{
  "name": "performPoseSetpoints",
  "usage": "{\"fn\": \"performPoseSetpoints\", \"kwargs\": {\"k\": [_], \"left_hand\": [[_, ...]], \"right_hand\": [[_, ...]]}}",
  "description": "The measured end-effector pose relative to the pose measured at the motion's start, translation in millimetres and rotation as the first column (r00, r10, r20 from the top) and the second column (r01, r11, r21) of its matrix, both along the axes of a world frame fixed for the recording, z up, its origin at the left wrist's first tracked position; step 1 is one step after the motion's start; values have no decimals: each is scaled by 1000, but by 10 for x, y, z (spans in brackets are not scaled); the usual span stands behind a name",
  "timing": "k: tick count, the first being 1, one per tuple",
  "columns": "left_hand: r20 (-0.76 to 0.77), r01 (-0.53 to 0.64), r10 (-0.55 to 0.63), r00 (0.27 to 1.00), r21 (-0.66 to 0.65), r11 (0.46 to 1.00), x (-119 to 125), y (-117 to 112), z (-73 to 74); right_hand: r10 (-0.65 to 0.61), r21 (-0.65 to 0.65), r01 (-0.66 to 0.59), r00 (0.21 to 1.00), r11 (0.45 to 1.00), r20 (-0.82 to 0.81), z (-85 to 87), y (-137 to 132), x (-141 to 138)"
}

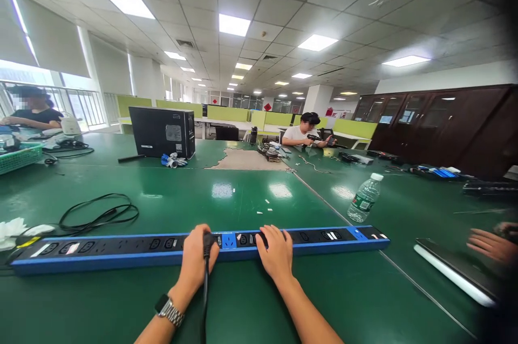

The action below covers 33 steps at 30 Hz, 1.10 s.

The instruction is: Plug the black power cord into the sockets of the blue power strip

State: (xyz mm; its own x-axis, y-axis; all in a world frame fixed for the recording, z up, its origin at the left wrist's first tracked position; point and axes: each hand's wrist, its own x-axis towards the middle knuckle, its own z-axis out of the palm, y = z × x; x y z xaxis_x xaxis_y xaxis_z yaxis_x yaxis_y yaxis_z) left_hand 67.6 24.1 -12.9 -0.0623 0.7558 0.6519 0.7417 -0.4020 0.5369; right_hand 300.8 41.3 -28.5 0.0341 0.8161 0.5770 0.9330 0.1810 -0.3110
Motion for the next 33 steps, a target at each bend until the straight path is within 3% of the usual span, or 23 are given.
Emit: {"fn": "performPoseSetpoints", "kwargs": {"k": [4, 8, 17, 26, 33], "left_hand": [[-32, 123, -126, 991, -80, 989, 336, 56, 52], [-189, 76, -114, 975, -200, 977, 523, 51, 96], [-298, -28, -38, 954, -213, 977, 536, -22, 136], [-322, -81, -8, 947, -262, 962, 622, -85, 167], [-354, -84, -30, 935, -303, 949, 508, 7, 201]], "right_hand": [[13, 32, -12, 1000, 999, -13, -13, 1, -7], [25, 43, -24, 1000, 999, -15, -23, -1, -5], [-8, 44, 9, 999, 999, -33, -50, -161, -126], [104, 41, -102, 994, 994, -33, -93, -497, -334], [112, 59, -106, 987, 993, -114, -52, -590, -363]]}}
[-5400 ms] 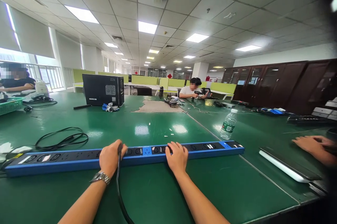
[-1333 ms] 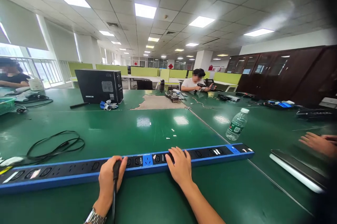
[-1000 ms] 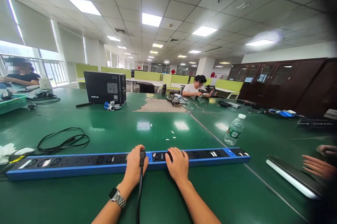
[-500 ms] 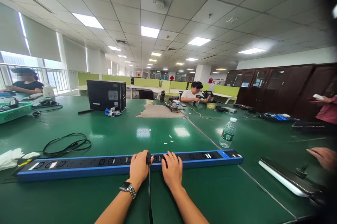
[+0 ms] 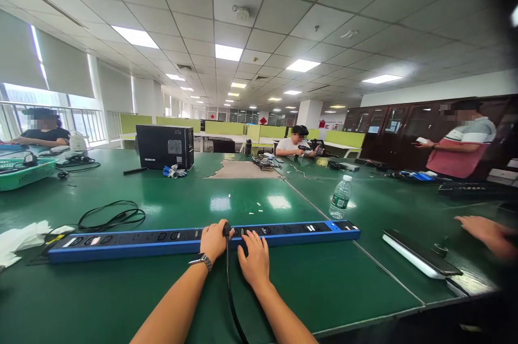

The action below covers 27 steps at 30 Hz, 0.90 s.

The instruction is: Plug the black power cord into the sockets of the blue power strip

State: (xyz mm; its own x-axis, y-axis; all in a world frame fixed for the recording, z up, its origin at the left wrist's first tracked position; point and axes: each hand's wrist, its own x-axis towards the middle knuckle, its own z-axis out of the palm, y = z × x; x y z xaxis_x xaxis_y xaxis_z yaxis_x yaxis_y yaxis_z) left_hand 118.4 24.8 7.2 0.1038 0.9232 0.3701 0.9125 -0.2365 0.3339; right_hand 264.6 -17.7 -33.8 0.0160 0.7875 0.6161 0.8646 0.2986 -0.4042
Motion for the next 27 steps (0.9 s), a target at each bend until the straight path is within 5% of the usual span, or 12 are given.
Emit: {"fn": "performPoseSetpoints", "kwargs": {"k": [19, 27], "left_hand": [[3, -82, 82, 997, 67, 994, -115, -4, -25], [53, 1, -9, 999, 160, 987, -136, -28, -120]], "right_hand": [[-10, -20, 8, 996, 1000, -93, -21, 122, 28], [222, 82, -214, 969, 973, -110, 89, 244, -157]]}}
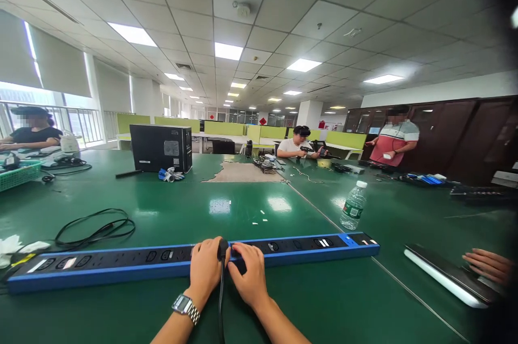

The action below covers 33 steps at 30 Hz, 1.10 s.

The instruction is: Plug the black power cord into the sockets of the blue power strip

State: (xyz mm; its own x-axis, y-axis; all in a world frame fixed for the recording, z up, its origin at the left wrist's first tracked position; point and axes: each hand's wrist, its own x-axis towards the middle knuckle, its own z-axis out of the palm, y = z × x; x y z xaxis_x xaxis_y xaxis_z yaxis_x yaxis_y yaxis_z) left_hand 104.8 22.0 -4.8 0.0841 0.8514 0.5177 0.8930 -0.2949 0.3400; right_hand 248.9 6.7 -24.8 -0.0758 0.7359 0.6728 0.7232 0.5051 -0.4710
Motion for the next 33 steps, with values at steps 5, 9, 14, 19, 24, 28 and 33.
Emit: {"fn": "performPoseSetpoints", "kwargs": {"k": [5, 9, 14, 19, 24, 28, 33], "left_hand": [[46, 34, -34, 998, 7, 999, -36, 43, -104], [34, 58, -56, 998, -50, 997, -72, 70, -115], [-54, 64, -67, 996, -59, 996, -192, 68, -53], [-127, 34, -33, 991, 10, 999, -377, 65, -118], [-190, 93, -73, 979, 99, 991, -417, 57, -217], [-158, 57, -39, 987, 116, 992, -361, 49, -194], [-145, 37, -23, 989, 95, 995, -334, 38, -158]], "right_hand": [[16, 61, -14, 1000, 998, -20, 77, 75, -173], [52, 76, -48, 997, 996, -48, 87, 161, -240], [-68, -47, 63, 991, 997, -116, 82, 222, -164], [-67, -73, 63, 996, 995, -56, 85, 209, -92], [-68, 1, 68, 997, 998, 36, 107, 199, -118], [-50, 66, 41, 989, 997, 138, 101, 218, -207], [-17, 114, -5, 980, 993, 196, 9, 297, -305]]}}
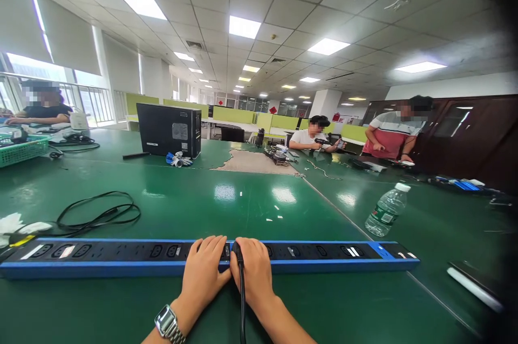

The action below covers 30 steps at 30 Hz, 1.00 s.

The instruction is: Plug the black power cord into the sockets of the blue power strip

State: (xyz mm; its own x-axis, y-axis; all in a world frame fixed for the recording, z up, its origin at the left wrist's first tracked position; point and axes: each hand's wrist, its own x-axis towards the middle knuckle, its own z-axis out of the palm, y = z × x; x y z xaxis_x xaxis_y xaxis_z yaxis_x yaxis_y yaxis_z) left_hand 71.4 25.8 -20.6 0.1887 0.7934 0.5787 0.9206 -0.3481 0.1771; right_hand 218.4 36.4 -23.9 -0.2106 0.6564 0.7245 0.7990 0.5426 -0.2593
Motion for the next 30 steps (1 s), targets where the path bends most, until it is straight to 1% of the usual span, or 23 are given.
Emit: {"fn": "performPoseSetpoints", "kwargs": {"k": [3, 5, 6, 9, 11, 12, 14, 16, 17, 18, 19, 21, 24, 27, 30], "left_hand": [[-67, 28, -29, 997, -9, 1000, -73, -7, -19], [-126, 58, -58, 990, -5, 998, -166, -14, -35], [-143, 56, -56, 988, 0, 998, -220, -17, -38], [-138, -22, 22, 990, 1, 1000, -382, -7, -23], [-136, -47, 42, 990, -32, 998, -459, 14, 5], [-142, -43, 35, 989, -54, 998, -485, 24, 22], [-151, -35, 21, 988, -92, 995, -509, 36, 55], [-155, -35, 17, 988, -116, 993, -506, 31, 84], [-156, -36, 16, 988, -125, 992, -500, 23, 96], [-155, -37, 16, 988, -132, 991, -492, 14, 105], [-155, -38, 16, 988, -138, 990, -485, 3, 113], [-155, -44, 21, 988, -146, 988, -476, -16, 122], [-154, -52, 29, 988, -152, 987, -472, -31, 128], [-143, -52, 30, 989, -149, 987, -472, -31, 135], [-130, -41, 23, 991, -137, 990, -471, -29, 141]], "right_hand": [[36, 6, -36, 999, 999, -15, -19, 23, 11], [59, -1, -59, 997, 998, -56, 6, 13, 28], [68, 0, -68, 994, 998, -85, 28, 5, 35], [85, 39, -79, 977, 996, -196, 107, 1, 74], [68, 73, -49, 956, 996, -285, 146, 36, 157], [51, 78, -27, 942, 997, -333, 157, 65, 226], [-9, 38, 29, 897, 999, -443, 161, 136, 421], [-103, -86, 66, 817, 994, -567, 149, 206, 658], [-175, -152, 102, 768, 983, -616, 140, 234, 773], [-245, -211, 139, 726, 968, -643, 130, 253, 877], [-299, -257, 169, 703, 951, -645, 121, 264, 962], [-353, -318, 191, 719, 929, -599, 107, 257, 1064], [-365, -375, 186, 792, 908, -490, 106, 203, 1076], [-370, -387, 212, 840, 897, -397, 123, 160, 1028], [-333, -362, 209, 885, 908, -325, 133, 154, 1000]]}}
